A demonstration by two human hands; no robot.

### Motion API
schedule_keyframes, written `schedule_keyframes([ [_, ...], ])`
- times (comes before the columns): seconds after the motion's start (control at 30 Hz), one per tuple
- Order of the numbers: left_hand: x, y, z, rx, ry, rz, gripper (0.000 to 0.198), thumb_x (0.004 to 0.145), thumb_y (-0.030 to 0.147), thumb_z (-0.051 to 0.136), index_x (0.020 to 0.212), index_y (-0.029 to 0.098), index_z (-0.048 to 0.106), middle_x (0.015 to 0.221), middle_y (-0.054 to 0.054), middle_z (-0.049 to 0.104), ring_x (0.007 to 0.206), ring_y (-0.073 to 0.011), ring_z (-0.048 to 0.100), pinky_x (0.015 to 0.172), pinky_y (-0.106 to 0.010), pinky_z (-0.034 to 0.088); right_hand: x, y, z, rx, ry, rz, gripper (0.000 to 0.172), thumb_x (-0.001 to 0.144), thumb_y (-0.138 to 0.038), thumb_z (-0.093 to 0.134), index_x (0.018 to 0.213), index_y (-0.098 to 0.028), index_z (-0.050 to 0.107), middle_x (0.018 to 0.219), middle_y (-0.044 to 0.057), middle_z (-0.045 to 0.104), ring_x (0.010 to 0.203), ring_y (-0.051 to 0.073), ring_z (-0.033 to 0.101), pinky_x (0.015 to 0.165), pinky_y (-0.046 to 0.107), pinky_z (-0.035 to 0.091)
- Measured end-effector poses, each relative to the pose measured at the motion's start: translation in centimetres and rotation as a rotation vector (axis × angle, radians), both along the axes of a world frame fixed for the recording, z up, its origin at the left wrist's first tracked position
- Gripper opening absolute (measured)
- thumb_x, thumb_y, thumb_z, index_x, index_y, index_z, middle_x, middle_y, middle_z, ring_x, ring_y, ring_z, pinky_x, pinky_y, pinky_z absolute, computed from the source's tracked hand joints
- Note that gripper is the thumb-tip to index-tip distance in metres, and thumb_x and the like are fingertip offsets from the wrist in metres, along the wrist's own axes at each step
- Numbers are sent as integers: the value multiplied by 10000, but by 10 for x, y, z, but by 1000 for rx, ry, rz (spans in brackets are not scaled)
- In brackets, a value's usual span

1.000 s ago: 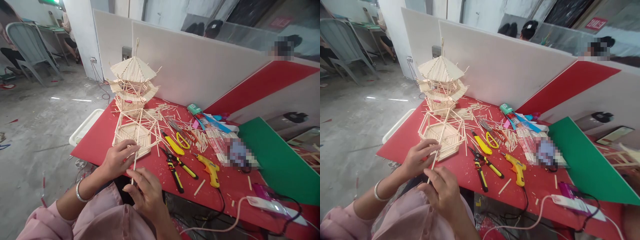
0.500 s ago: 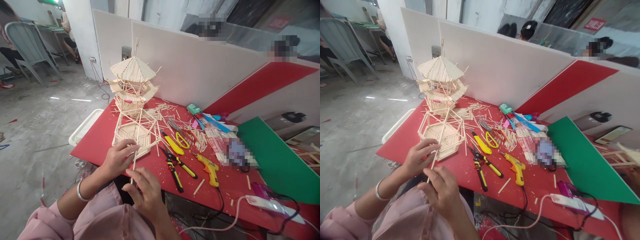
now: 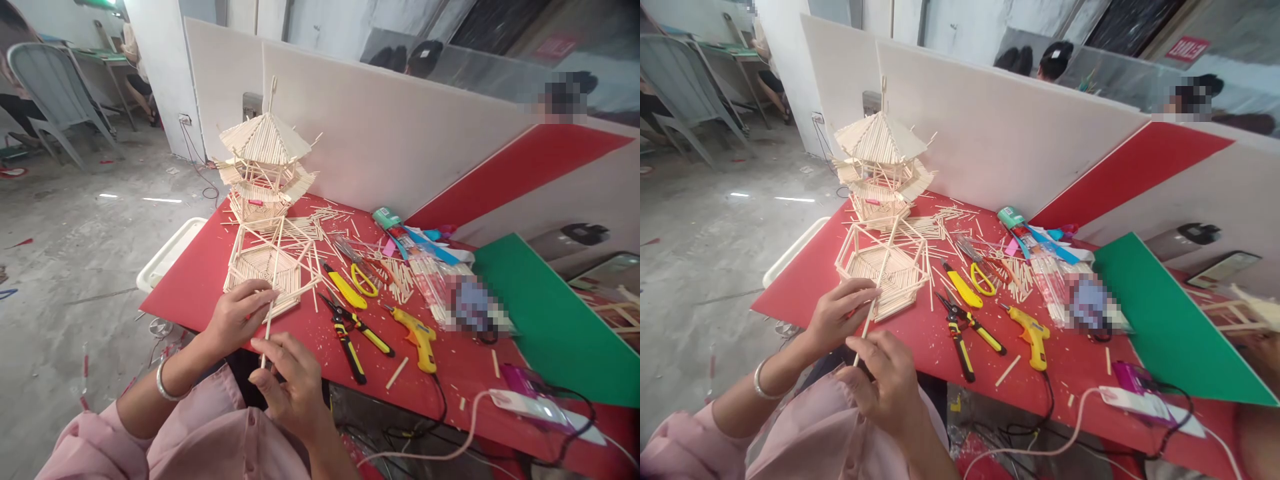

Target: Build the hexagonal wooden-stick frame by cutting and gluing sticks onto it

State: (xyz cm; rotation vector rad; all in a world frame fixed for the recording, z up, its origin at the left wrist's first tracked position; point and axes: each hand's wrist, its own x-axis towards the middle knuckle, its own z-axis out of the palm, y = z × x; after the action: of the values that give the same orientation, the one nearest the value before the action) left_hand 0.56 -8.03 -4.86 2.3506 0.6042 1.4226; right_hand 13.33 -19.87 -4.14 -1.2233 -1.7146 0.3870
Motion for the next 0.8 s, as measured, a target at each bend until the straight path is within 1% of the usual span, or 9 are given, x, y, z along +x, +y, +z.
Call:
schedule_keyframes([
  [0.17, -1, 0, -1, -39, -5, -18, 297, 891, 80, 544, 1124, 220, 663, 1039, -93, 676, 938, -154, 670, 775, -265, 564, -3, 6, 5, -90, 145, 0, 231, 942, -306, 536, 1080, -202, 689, 852, 44, 675, 743, 132, 627, 668, 250, 530],
  [0.33, -4, -6, 2, -107, 23, -40, 403, 877, 63, 525, 1229, 231, 625, 1160, -117, 665, 998, -169, 663, 793, -278, 563, -9, 10, 6, -123, 271, -102, 177, 922, -234, 553, 975, -213, 721, 812, 32, 704, 717, 131, 654, 653, 238, 547],
  [0.4, -6, -11, 7, -132, -14, 32, 402, 864, 73, 532, 1225, 225, 624, 1192, -121, 640, 839, -129, 659, 674, -243, 548, -9, 11, 6, -128, 286, -131, 179, 918, -243, 559, 964, -214, 730, 787, 29, 703, 681, 130, 648, 625, 237, 544],
  [0.47, -9, -15, 16, -205, -90, 136, 269, 851, 104, 558, 1075, 198, 673, 1064, -90, 648, 637, -77, 570, 531, -208, 468, -8, 10, 6, -130, 301, -124, 172, 911, -241, 570, 955, -212, 733, 778, 28, 701, 675, 130, 648, 617, 233, 541],
  [0.53, -10, -18, 28, -389, -117, 157, 96, 848, 176, 592, 836, 173, 687, 816, -32, 627, 568, -73, 496, 496, -208, 405, -7, 10, 7, -128, 316, -103, 159, 905, -229, 579, 950, -211, 731, 782, 24, 701, 692, 129, 652, 630, 230, 540],
  [0.63, -7, -18, 45, -900, -25, 32, 278, 822, 320, 636, 596, 161, 611, 570, 11, 517, 537, -86, 444, 487, -216, 355, -7, 11, 8, -129, 329, -86, 149, 902, -218, 585, 943, -210, 728, 789, 21, 701, 708, 126, 655, 651, 228, 540],
  [0.7, -5, -18, 53, -1244, -9, -29, 383, 778, 380, 667, 502, 159, 519, 499, 33, 426, 461, -61, 326, 426, -216, 255, -7, 12, 8, -131, 331, -88, 151, 903, -227, 586, 929, -209, 733, 770, 20, 698, 680, 123, 648, 637, 225, 540],
  [0.73, -3, -18, 55, -1372, -27, -44, 415, 754, 395, 685, 480, 163, 478, 483, 45, 380, 439, -50, 267, 409, -220, 203, -7, 12, 8, -133, 333, -89, 156, 904, -237, 584, 925, -209, 736, 758, 20, 696, 662, 122, 644, 624, 225, 540],
  [0.8, 0, -19, 55, -1527, -89, -59, 423, 702, 406, 728, 477, 169, 460, 469, 67, 309, 423, -41, 203, 403, -227, 147, -8, 13, 8, -141, 344, -88, 170, 909, -259, 578, 923, -211, 740, 741, 19, 695, 632, 122, 636, 600, 225, 540],
])
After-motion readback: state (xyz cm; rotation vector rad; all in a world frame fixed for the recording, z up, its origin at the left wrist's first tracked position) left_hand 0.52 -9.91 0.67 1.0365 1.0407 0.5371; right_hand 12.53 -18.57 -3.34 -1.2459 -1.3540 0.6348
